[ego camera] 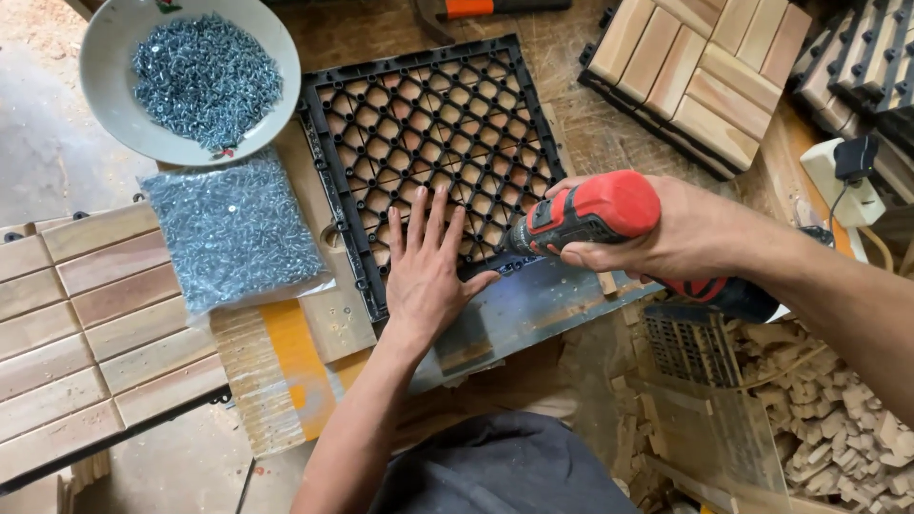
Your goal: Assembling wooden deck tiles by screwing wooden slats onto a plastic grid base using a power drill
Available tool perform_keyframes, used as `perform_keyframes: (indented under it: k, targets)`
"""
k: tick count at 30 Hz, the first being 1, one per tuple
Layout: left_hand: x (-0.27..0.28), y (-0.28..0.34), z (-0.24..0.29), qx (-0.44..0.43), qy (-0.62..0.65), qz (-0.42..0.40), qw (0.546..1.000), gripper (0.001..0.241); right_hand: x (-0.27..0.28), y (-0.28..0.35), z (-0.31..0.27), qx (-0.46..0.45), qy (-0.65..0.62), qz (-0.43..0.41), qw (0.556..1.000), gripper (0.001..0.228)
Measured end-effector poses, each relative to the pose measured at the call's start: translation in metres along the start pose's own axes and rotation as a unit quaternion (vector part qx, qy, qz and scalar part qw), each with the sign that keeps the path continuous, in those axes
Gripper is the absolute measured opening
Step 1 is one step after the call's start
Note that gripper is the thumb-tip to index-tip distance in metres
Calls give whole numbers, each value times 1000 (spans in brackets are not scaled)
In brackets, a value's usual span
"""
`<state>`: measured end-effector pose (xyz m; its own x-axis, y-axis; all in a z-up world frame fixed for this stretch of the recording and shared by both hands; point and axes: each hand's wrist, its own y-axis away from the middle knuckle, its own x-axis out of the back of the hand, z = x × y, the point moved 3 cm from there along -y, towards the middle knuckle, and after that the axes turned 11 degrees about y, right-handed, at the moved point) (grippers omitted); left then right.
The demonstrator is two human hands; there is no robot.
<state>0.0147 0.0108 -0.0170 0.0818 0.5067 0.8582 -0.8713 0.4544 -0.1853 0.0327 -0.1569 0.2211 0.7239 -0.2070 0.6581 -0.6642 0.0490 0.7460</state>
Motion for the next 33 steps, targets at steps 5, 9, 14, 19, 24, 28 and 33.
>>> perform_keyframes:
  k: [5, 9, 14, 19, 24, 28, 33]
  targets:
    - [1, -2, -4, -5, 32, -14, 999, 107, -8, -15, 14, 32, 53, -15, 998, 70]
    - [55, -13, -4, 38, 279, -7, 960, 64, -16, -23, 15, 135, 155, -28, 978, 86]
    - [105, -41, -115, 12, 143, 282, 949, 26, -13, -8, 5, 142, 162, -25, 976, 79]
    - [121, -58, -233, 276, -26, 220, 935, 43, -5, 14, 22, 182, 109, 29, 977, 82]
    - [130, -69, -232, 408, 124, 107, 898, 21, -17, 45, 52, -7, -68, 144, 987, 82]
    - [122, -73, -240, 348, 82, 144, 923, 30, -63, 25, 103, 52, -178, 254, 949, 78]
    - [106, -85, -239, 128, 28, 289, 948, 28, -102, 25, 119, 155, -472, 284, 820, 64]
